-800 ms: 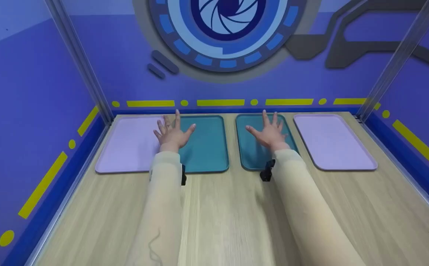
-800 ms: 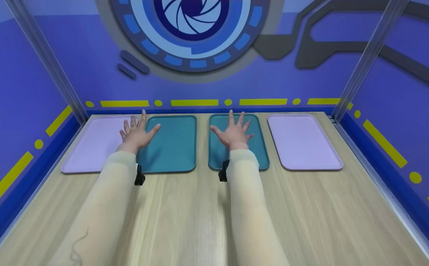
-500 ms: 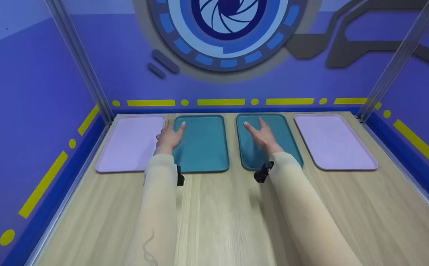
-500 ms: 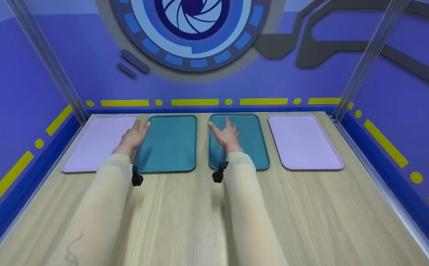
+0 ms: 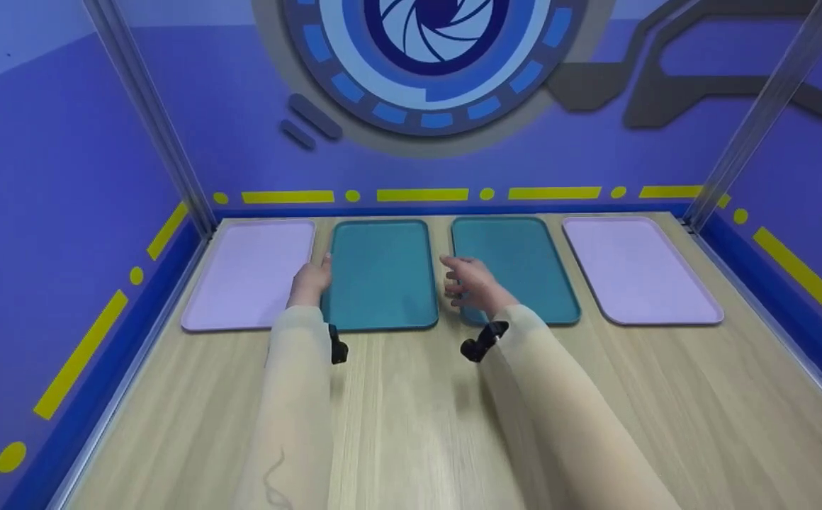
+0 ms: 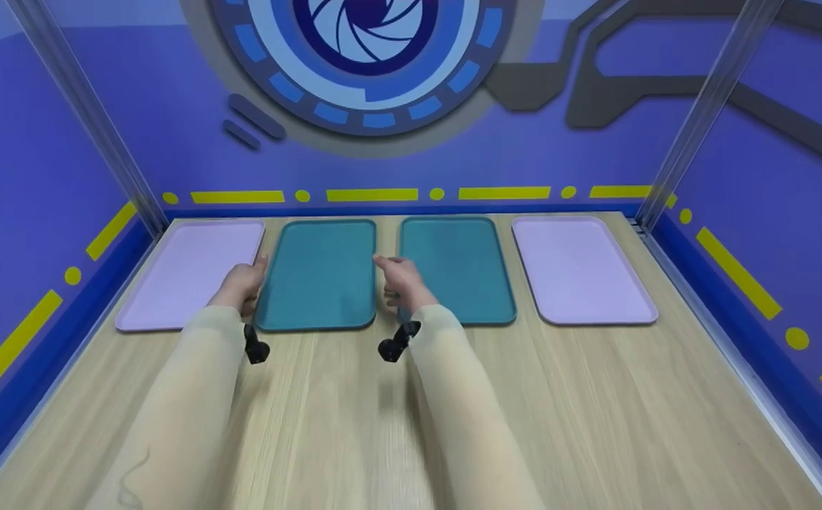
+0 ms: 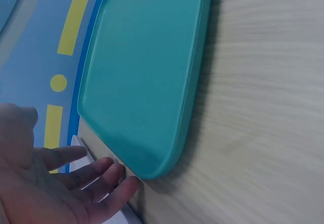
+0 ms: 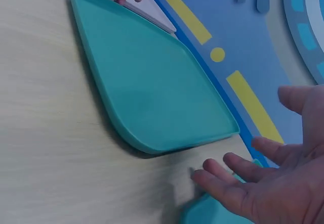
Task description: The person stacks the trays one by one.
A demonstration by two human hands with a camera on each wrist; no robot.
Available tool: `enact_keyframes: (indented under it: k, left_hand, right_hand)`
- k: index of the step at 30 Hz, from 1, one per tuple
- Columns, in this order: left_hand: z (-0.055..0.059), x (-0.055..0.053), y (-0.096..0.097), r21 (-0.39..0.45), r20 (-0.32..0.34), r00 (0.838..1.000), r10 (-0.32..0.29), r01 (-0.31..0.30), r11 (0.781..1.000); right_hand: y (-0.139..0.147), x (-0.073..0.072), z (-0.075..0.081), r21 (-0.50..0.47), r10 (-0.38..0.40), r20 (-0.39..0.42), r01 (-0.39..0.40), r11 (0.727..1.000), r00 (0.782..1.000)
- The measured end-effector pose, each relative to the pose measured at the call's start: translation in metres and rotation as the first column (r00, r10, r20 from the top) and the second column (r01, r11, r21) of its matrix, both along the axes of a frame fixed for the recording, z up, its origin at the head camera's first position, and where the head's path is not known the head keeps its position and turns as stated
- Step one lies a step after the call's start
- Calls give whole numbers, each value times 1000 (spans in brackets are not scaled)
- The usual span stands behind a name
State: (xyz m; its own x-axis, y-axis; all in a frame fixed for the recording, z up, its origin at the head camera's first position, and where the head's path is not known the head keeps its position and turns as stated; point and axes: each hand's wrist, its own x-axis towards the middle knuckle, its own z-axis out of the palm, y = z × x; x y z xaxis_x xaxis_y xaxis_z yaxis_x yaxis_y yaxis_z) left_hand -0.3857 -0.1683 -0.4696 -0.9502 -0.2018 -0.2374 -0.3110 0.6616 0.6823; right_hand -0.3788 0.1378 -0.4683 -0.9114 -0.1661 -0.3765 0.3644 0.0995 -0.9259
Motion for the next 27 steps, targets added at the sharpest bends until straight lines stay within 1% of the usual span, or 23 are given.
enact_keyframes:
  k: [3, 6, 9, 13, 15, 16, 17, 19, 21, 23, 24, 27]
  left_hand:
    - [0, 3, -1, 30, 11, 1000, 1, -2, 1000]
    - [-1, 6, -2, 76, 17, 1000, 7, -9, 997]
    - [-2, 9, -4, 96, 32, 999, 23, -25, 995]
    - [-5, 9, -8, 75, 39, 998, 50, -53, 996]
    - [-5, 9, -10, 99, 43, 998, 54, -58, 993]
    - [-4, 9, -12, 125, 49, 998, 45, -51, 991]
    - [-4, 9, -13, 168, 61, 998, 32, -42, 985]
    - [-2, 10, -17, 258, 100, 995, 12, -38, 965]
    - [0, 13, -21, 315, 144, 990, -13, -34, 949]
    - [0, 15, -25, 349, 178, 983, -30, -34, 936]
    - [-1, 17, -27, 352, 189, 981, -34, -35, 936]
    - [-5, 23, -31, 371, 182, 983, -38, -33, 928]
  right_hand:
    - [-6, 2, -5, 22, 33, 35, -34, 999, 999]
    - [-12, 2, -9, 24, 40, 56, -41, 999, 998]
    - [-17, 3, -12, 12, 19, 54, -20, 1000, 998]
    - [-20, 4, -14, 30, -41, 8, 41, 999, 999]
    - [-18, 4, -15, 51, -65, -11, 65, 997, 998]
    - [-17, 4, -15, 58, -72, -17, 73, 996, 997]
    - [-16, 4, -16, 60, -72, -22, 73, 996, 997]
    - [-12, 4, -17, 68, -74, -27, 76, 995, 997]
    - [-10, 4, -18, 66, -73, -26, 74, 995, 997]
    - [-8, 5, -19, 69, -71, -29, 73, 995, 997]
    - [-8, 7, -19, 69, -69, -30, 71, 995, 997]
    - [-7, 13, -19, 77, -68, -36, 71, 995, 997]
